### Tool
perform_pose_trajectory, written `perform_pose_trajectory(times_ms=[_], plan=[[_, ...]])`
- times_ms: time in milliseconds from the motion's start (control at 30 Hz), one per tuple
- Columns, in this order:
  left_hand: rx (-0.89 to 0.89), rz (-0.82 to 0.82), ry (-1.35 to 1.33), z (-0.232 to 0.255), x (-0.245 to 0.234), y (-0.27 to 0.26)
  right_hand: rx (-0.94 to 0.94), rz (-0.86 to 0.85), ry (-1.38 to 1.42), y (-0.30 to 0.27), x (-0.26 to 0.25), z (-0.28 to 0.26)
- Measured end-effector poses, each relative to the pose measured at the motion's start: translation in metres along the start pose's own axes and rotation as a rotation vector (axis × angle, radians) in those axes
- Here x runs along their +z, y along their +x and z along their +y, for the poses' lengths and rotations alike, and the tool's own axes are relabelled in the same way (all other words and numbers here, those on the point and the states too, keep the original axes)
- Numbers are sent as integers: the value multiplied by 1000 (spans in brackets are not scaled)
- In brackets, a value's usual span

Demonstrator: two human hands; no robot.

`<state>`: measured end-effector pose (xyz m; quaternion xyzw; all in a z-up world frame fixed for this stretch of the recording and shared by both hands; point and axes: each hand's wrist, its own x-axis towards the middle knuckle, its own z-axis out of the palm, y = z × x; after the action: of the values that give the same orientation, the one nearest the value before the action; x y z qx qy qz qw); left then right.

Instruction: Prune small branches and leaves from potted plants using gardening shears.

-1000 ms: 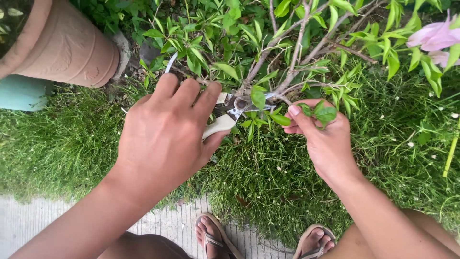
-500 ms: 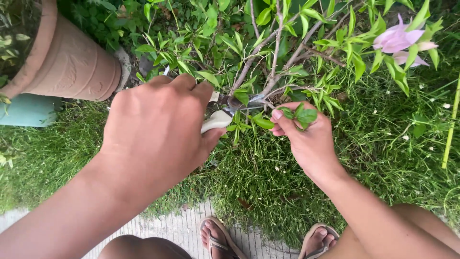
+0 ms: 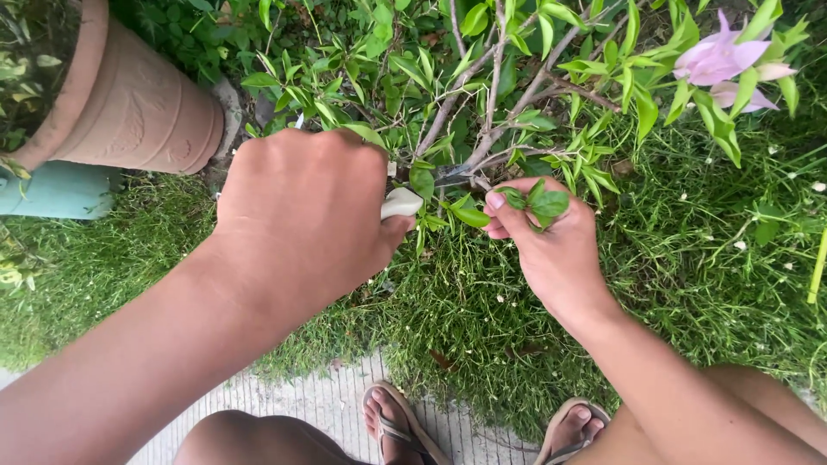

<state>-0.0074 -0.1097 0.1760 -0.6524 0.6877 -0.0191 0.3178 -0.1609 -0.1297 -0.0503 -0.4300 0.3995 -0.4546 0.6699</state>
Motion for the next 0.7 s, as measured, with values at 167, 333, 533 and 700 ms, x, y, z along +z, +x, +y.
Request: perform_pose_trajectory(times_ms=[167, 333, 533, 700], plan=[[-10, -102, 34, 4, -7, 4, 10, -9, -32, 1, -1, 1], [1, -88, 42, 4, -7, 7, -3, -17, -32, 1, -2, 2], [16, -152, 79, 8, -13, 8, -20, -23, -50, 0, -3, 4], [49, -110, 87, 9, -8, 7, -46, -35, 22, 0, -6, 7]])
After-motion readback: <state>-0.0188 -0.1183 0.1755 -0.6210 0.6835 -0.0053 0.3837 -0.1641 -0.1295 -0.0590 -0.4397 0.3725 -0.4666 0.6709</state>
